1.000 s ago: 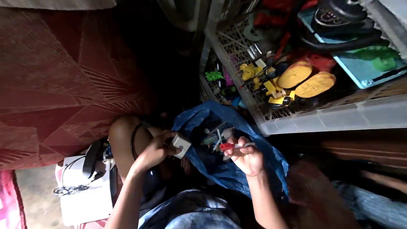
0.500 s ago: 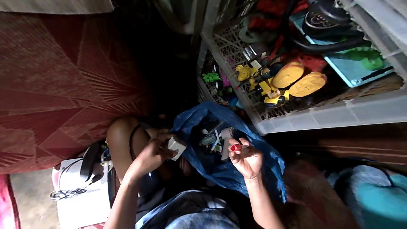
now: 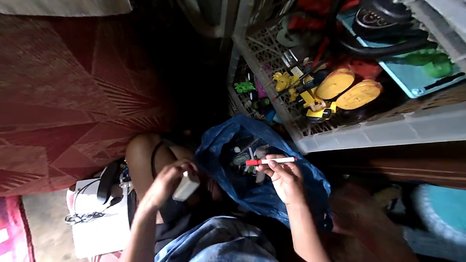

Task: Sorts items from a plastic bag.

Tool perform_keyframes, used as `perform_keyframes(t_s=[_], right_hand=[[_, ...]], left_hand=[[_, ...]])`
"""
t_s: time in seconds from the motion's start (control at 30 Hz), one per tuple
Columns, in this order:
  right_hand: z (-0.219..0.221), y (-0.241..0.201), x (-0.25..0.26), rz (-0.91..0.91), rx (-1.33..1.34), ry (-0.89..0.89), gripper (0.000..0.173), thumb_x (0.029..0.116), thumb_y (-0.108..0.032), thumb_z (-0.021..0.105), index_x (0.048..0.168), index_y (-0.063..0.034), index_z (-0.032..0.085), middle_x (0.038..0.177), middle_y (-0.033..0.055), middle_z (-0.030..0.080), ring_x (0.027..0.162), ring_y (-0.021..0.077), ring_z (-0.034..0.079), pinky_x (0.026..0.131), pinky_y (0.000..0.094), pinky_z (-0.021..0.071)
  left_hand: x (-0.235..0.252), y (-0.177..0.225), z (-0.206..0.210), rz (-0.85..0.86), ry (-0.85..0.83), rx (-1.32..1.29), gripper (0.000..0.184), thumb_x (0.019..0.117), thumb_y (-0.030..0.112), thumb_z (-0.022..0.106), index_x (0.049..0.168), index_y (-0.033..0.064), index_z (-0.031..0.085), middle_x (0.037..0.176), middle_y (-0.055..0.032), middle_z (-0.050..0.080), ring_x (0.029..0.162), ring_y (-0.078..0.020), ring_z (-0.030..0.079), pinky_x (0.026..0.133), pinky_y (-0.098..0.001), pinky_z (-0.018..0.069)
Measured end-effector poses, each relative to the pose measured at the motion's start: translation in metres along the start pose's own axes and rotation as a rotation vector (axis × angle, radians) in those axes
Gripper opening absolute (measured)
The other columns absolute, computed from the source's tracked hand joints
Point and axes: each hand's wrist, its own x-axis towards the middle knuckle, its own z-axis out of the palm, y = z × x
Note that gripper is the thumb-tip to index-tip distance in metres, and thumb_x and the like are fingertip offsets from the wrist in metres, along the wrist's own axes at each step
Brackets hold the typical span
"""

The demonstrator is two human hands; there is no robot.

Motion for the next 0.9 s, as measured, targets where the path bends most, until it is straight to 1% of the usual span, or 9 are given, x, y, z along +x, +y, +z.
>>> perform_keyframes(t_s=[0.07,0.13,0.2,0.27,0.37,0.43,0.5,0.63,0.9], right_hand=[[0.005,-0.002,-0.003,-0.065,-0.126,-0.057,0.024,0.0961,0.003,0.049,0.096,-0.0109,0.068,0.083,-0.0085,0.074,0.066,0.0035,0.069,0.065,0.0216,0.0610],[0.010,-0.004,-0.007,-0.143,-0.198,-0.120,0.020,0.0966,0.001,0.052,0.096,-0.0120,0.068,0.083,-0.0116,0.073,0.064,-0.0002,0.067,0.062,0.0184,0.0588],[0.015,-0.006,-0.010,-0.243,-0.271,-0.145,0.015,0.0958,-0.001,0.056,0.096,-0.0116,0.067,0.083,-0.0137,0.072,0.064,-0.0028,0.065,0.061,0.0162,0.0570],[0.015,-0.007,-0.011,-0.325,-0.314,-0.150,0.013,0.0968,-0.003,0.057,0.097,-0.0123,0.066,0.085,-0.0152,0.071,0.066,-0.0042,0.064,0.062,0.0154,0.0568],[0.008,-0.012,-0.008,-0.333,-0.243,-0.221,0.012,0.0995,-0.013,0.059,0.097,-0.0173,0.070,0.088,-0.0138,0.072,0.071,-0.0026,0.067,0.065,0.0155,0.0572],[0.008,-0.017,-0.010,-0.290,-0.161,-0.277,0.012,0.1002,-0.022,0.061,0.097,-0.0210,0.073,0.088,-0.0122,0.072,0.071,-0.0023,0.066,0.063,0.0145,0.0559],[0.013,-0.024,-0.018,-0.299,-0.119,-0.354,0.015,0.1014,-0.028,0.060,0.101,-0.0223,0.074,0.093,-0.0118,0.072,0.075,-0.0032,0.066,0.065,0.0134,0.0551],[0.025,-0.033,-0.030,-0.393,-0.092,-0.380,0.018,0.1036,-0.027,0.058,0.109,-0.0186,0.072,0.099,-0.0089,0.073,0.081,-0.0018,0.068,0.068,0.0130,0.0567],[0.035,-0.047,-0.054,-0.408,-0.094,-0.303,0.016,0.1040,-0.025,0.057,0.109,-0.0182,0.071,0.098,-0.0089,0.072,0.079,-0.0025,0.068,0.066,0.0116,0.0568]], left_hand=[[0.007,0.014,0.035,-0.007,-0.069,0.264,0.028,0.1018,0.030,0.053,0.098,0.0079,0.071,0.079,0.0064,0.065,0.070,0.0004,0.059,0.068,-0.0226,0.0515],[0.017,0.019,0.068,0.065,-0.146,0.482,0.041,0.0985,0.038,0.064,0.116,0.0019,0.071,0.082,-0.0131,0.069,0.069,-0.0242,0.064,0.068,-0.0468,0.0531],[0.025,0.024,0.089,0.124,-0.185,0.594,0.050,0.0962,0.041,0.067,0.128,0.0023,0.067,0.093,-0.0204,0.072,0.078,-0.0370,0.069,0.073,-0.0584,0.0539],[0.029,0.026,0.101,0.198,-0.204,0.655,0.042,0.0985,0.036,0.064,0.111,-0.0033,0.072,0.101,-0.0237,0.072,0.086,-0.0413,0.071,0.075,-0.0609,0.0533],[0.032,0.017,0.102,0.312,-0.283,0.484,0.037,0.1011,0.027,0.060,0.093,-0.0071,0.072,0.093,-0.0205,0.071,0.079,-0.0304,0.069,0.071,-0.0489,0.0541],[0.031,0.009,0.097,0.265,-0.424,0.144,0.029,0.1020,0.019,0.057,0.089,-0.0027,0.071,0.079,-0.0032,0.067,0.070,-0.0046,0.061,0.068,-0.0241,0.0516],[0.026,0.002,0.093,0.166,-0.597,-0.274,0.028,0.1027,0.015,0.051,0.081,0.0092,0.067,0.075,0.0131,0.065,0.072,0.0082,0.061,0.069,-0.0131,0.0509],[0.019,-0.005,0.093,0.078,-0.779,-0.707,0.034,0.1054,0.038,0.051,0.084,0.0241,0.073,0.082,0.0168,0.071,0.078,0.0068,0.066,0.071,-0.0136,0.0536],[-0.005,0.005,0.077,-0.018,-0.850,-0.738,0.034,0.1050,0.038,0.053,0.086,0.0202,0.074,0.081,0.0128,0.072,0.076,0.0056,0.066,0.069,-0.0129,0.0535]])
